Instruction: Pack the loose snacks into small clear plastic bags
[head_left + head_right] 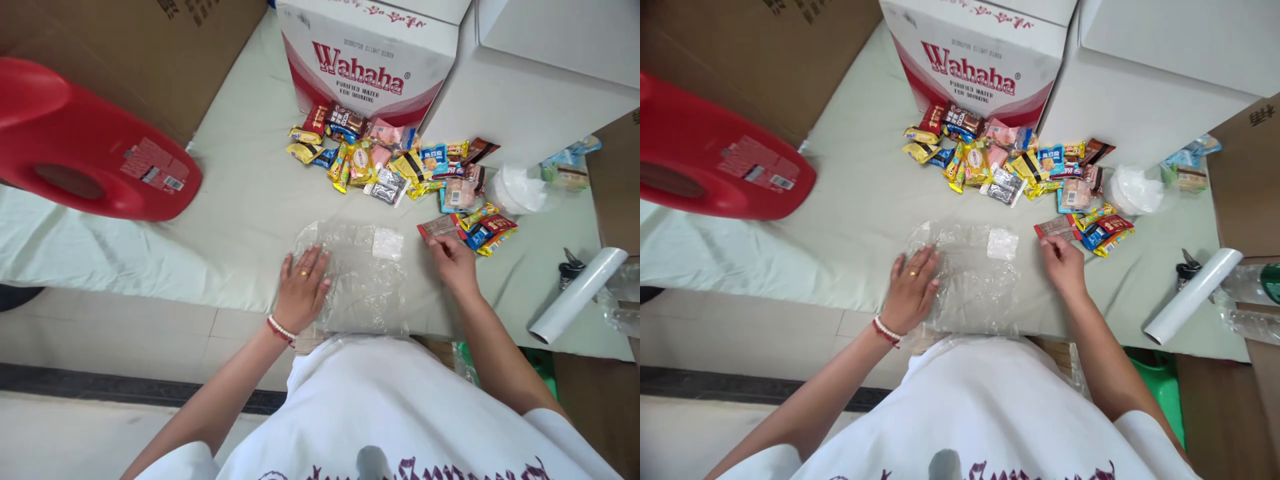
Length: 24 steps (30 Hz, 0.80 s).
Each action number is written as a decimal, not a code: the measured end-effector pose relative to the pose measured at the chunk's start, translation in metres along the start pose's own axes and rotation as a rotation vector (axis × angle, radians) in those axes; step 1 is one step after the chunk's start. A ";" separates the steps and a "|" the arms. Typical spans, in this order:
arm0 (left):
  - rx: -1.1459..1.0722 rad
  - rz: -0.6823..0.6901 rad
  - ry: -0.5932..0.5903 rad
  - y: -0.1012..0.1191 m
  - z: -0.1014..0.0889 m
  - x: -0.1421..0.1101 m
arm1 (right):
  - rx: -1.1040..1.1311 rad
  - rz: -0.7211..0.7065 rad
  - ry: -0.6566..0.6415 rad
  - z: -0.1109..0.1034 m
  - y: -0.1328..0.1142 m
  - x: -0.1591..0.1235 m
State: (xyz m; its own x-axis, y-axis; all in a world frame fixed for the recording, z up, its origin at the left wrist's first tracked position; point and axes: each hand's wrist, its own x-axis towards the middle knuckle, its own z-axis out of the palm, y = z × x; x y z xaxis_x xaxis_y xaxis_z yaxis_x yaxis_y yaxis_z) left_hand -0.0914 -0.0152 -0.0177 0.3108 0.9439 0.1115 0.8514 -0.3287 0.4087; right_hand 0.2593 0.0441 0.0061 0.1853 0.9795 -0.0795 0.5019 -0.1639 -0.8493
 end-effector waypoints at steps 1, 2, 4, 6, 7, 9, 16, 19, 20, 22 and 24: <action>0.023 -0.016 0.003 0.000 -0.001 0.000 | -0.093 -0.072 -0.012 0.004 -0.003 0.010; 0.051 -0.034 -0.004 0.001 -0.001 0.001 | -0.192 -0.129 -0.055 0.012 -0.008 0.019; 0.114 -0.064 -0.029 0.002 0.000 0.004 | -0.353 -0.190 -0.192 0.031 -0.020 0.030; 0.169 -0.071 -0.047 0.003 0.002 0.006 | -0.448 -0.211 -0.313 0.045 -0.028 0.033; 0.187 -0.065 -0.050 0.003 0.003 0.007 | -0.465 -0.216 -0.353 0.048 -0.030 0.032; 0.208 -0.049 -0.050 0.002 0.003 0.008 | -0.459 -0.202 -0.380 0.038 -0.026 0.027; 0.195 -0.025 -0.024 -0.003 0.005 0.008 | -0.741 -0.102 -0.084 -0.073 -0.014 0.048; 0.190 -0.033 -0.017 -0.002 0.005 0.008 | -0.767 -0.174 0.020 -0.070 -0.040 0.095; 0.190 -0.035 -0.017 -0.002 0.005 0.008 | -0.742 -0.182 0.007 -0.058 -0.049 0.115; 0.192 -0.036 -0.023 -0.002 0.004 0.009 | -0.744 -0.118 -0.013 -0.022 -0.066 0.155; 0.195 -0.039 -0.034 -0.002 0.003 0.010 | -0.748 -0.062 0.020 0.014 -0.077 0.188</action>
State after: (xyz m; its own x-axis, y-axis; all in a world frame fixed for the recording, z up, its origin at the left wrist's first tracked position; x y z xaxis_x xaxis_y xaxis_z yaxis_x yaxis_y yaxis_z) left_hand -0.0890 -0.0056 -0.0200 0.2872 0.9555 0.0674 0.9277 -0.2950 0.2290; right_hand 0.2442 0.2426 0.0493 0.1498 0.9883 -0.0281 0.9508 -0.1518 -0.2700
